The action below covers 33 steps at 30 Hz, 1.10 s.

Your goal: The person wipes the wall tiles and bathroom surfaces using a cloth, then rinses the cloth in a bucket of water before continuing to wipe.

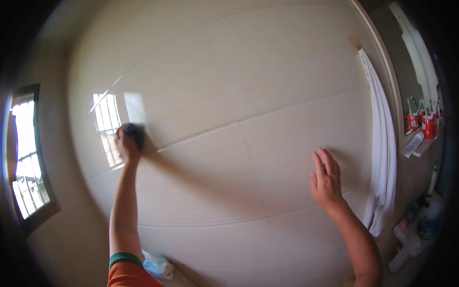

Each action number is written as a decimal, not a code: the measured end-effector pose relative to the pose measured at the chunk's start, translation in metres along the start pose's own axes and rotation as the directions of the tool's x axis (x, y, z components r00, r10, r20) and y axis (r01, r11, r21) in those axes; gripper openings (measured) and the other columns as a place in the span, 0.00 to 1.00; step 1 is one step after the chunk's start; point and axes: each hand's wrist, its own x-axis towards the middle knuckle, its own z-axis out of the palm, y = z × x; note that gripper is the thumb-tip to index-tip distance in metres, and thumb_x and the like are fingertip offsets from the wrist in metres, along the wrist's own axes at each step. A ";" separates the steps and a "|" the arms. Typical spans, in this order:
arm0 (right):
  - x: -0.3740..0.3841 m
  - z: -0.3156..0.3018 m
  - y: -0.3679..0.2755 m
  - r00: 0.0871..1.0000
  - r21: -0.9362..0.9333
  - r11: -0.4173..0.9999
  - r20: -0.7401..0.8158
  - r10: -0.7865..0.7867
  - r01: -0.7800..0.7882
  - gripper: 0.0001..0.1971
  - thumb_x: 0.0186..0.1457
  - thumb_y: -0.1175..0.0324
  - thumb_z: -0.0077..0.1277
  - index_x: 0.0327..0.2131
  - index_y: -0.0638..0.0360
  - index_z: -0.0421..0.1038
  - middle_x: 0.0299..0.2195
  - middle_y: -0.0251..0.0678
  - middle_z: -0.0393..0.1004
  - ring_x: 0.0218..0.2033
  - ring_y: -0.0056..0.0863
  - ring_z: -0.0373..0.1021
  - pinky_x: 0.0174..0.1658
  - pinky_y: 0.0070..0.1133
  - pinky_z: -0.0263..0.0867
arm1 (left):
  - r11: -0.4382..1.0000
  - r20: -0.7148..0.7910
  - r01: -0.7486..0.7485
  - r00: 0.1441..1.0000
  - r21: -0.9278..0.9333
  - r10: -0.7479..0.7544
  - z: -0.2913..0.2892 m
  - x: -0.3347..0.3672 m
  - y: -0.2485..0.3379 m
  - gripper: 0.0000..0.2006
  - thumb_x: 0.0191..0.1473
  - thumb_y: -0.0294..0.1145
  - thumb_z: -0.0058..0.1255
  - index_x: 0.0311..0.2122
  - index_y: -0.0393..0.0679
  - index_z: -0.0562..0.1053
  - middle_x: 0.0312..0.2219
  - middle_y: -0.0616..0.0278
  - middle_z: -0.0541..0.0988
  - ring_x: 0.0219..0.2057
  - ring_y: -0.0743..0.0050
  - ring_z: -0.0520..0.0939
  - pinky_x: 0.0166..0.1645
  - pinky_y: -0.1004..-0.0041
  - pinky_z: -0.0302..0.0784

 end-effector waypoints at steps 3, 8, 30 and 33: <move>0.008 0.005 0.020 0.999 -0.073 0.997 0.023 -0.031 0.033 0.30 0.45 0.74 0.48 0.54 0.67 0.54 0.56 0.50 0.52 0.57 0.47 0.50 0.59 0.37 0.45 | 0.874 0.018 0.011 1.000 0.486 -0.022 0.002 0.018 0.032 0.17 0.50 0.41 0.50 0.44 0.45 0.69 0.45 0.55 0.69 0.47 0.52 0.68 0.51 0.61 0.65; -0.001 0.034 0.027 0.998 -0.201 0.978 0.043 -0.045 0.053 0.32 0.54 0.58 0.38 0.57 0.69 0.48 0.60 0.54 0.44 0.62 0.50 0.39 0.61 0.45 0.33 | 0.918 -0.067 0.034 0.998 0.395 -0.009 0.051 0.064 0.102 0.17 0.52 0.42 0.48 0.45 0.45 0.69 0.45 0.53 0.70 0.47 0.48 0.69 0.50 0.57 0.66; 0.089 -0.078 0.128 0.925 -0.096 0.992 -0.378 0.037 -0.079 0.12 0.45 0.72 0.50 0.37 0.54 0.68 0.37 0.37 0.68 0.39 0.38 0.64 0.42 0.32 0.58 | 0.142 0.057 -0.911 0.130 -0.387 0.990 0.178 -0.222 0.449 0.18 0.36 0.34 0.57 0.38 0.52 0.71 0.40 0.70 0.72 0.39 0.69 0.72 0.41 0.66 0.67; 0.161 -0.121 0.196 0.869 -0.059 0.943 -0.411 0.276 -0.327 0.09 0.49 0.65 0.47 0.34 0.55 0.72 0.34 0.41 0.72 0.38 0.41 0.67 0.40 0.32 0.63 | 0.163 -0.009 -0.902 0.182 -0.399 0.983 0.171 -0.227 0.447 0.18 0.35 0.32 0.58 0.37 0.52 0.71 0.40 0.71 0.72 0.38 0.70 0.72 0.41 0.67 0.67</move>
